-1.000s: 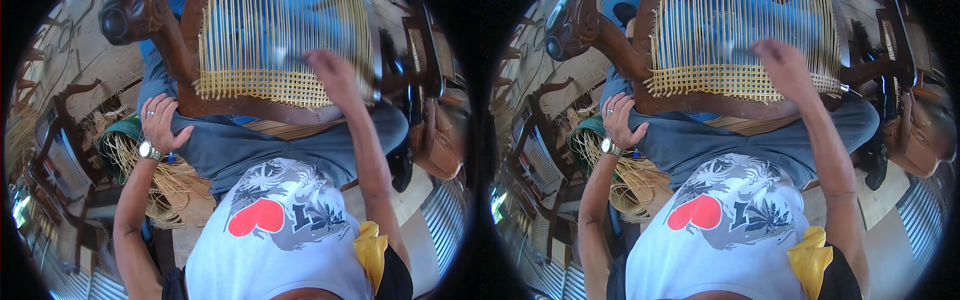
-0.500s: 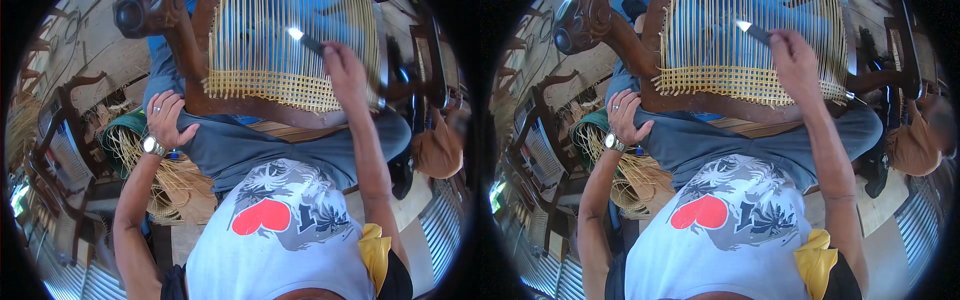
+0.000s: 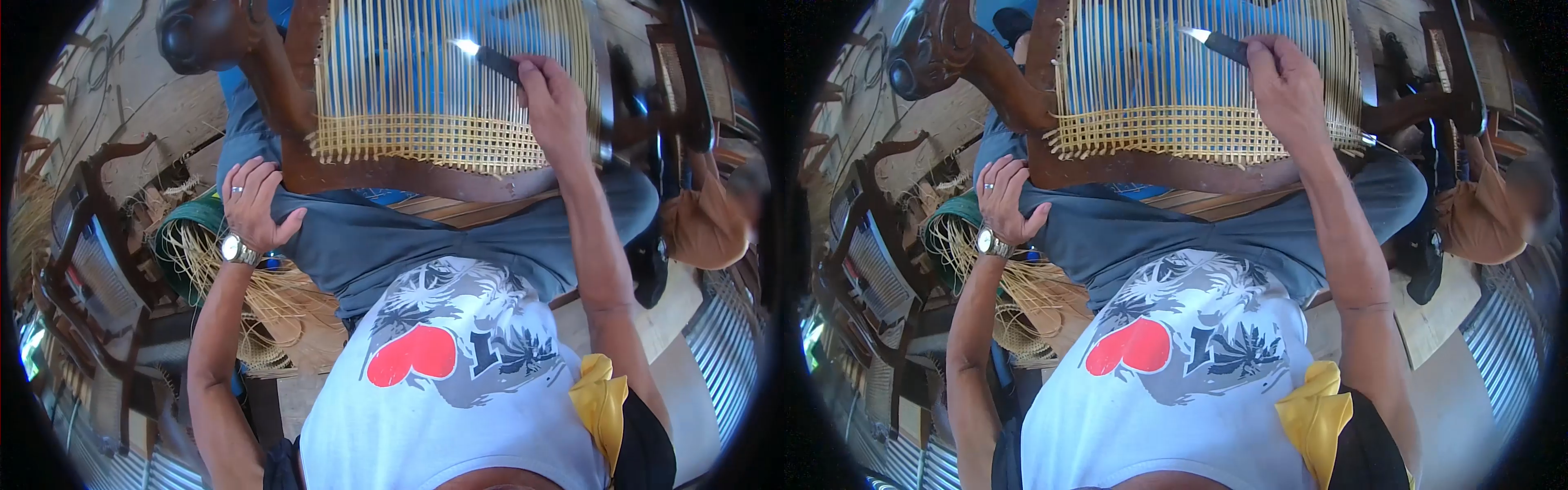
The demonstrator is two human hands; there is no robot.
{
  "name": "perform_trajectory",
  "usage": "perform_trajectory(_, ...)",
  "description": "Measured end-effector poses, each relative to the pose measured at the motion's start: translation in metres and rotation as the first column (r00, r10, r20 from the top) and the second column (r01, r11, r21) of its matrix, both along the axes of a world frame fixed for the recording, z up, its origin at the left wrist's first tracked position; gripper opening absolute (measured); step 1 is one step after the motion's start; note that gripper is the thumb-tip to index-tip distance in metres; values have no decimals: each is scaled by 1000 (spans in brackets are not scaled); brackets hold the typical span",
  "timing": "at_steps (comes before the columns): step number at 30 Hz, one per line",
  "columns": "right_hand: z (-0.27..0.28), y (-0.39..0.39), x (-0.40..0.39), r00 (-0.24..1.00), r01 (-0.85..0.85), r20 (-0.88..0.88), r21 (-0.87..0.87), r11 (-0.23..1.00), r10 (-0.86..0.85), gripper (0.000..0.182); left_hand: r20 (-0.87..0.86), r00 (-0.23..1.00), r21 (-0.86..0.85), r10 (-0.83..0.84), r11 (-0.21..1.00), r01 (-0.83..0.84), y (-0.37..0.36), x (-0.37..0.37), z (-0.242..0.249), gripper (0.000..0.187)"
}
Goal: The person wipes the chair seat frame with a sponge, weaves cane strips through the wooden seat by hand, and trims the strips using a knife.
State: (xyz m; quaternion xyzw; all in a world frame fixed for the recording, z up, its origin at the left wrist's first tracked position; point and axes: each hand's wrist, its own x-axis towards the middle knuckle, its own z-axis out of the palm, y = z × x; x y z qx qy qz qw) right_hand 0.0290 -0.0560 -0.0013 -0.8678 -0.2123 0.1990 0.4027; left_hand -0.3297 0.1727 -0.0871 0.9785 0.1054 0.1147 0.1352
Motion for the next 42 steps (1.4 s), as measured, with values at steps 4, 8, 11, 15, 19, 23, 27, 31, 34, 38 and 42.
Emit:
perform_trajectory(4, -10, -25, 5, 944, -329, -78, -127, 936, 321, 29, -1, 1000, 8, -13, 1000, 13, 4, -1, 0, 57)
perform_trajectory(8, -14, -26, 2, 978, -174, -123, -17, 985, 171, 28, 18, 1000, -1, -6, 1000, 6, 3, -1, 0, 56)
perform_trajectory(11, -7, -25, 9, 940, -324, -146, -106, 940, 307, 28, 29, 1000, 1, 4, 1000, -4, 1, 0, 0, 55)
perform_trajectory(15, -12, -15, -1, 978, -209, -8, -60, 976, 209, 27, 28, 999, -1, 20, 1000, -20, -1, -1, 0, 54)
perform_trajectory(19, -18, -18, -2, 940, -341, -71, -127, 931, 335, 28, 11, 1000, -3, 18, 1000, -18, 0, 0, 0, 53)
perform_trajectory(23, -12, -5, -7, 979, -205, -32, -59, 977, 204, 28, 18, 1000, -3, 16, 1000, -16, -1, -1, 2, 53)
perform_trajectory(27, -25, -11, 1, 926, -360, -150, -71, 930, 346, 29, 29, 1000, -4, 9, 1000, -8, 0, 0, 1, 53)
perform_trajectory(31, -16, -5, -3, 982, -190, -14, -23, 981, 190, 28, 43, 999, -4, 24, 1000, -23, -2, 0, 1, 53)
perform_trajectory(34, -13, -8, -1, 958, -287, -31, -67, 956, 285, 28, 36, 999, -3, 16, 1000, -16, -1, 0, 1, 52)
perform_trajectory(38, -10, -11, 12, 985, -157, -58, 51, 986, 160, 29, 34, 999, -3, 22, 1000, -22, -2, -1, 1, 52)
perform_trajectory(42, -20, -15, -1, 984, -176, 8, 48, 983, 176, 31, 45, 999, 2, 12, 1000, -12, -1, 0, 2, 53)
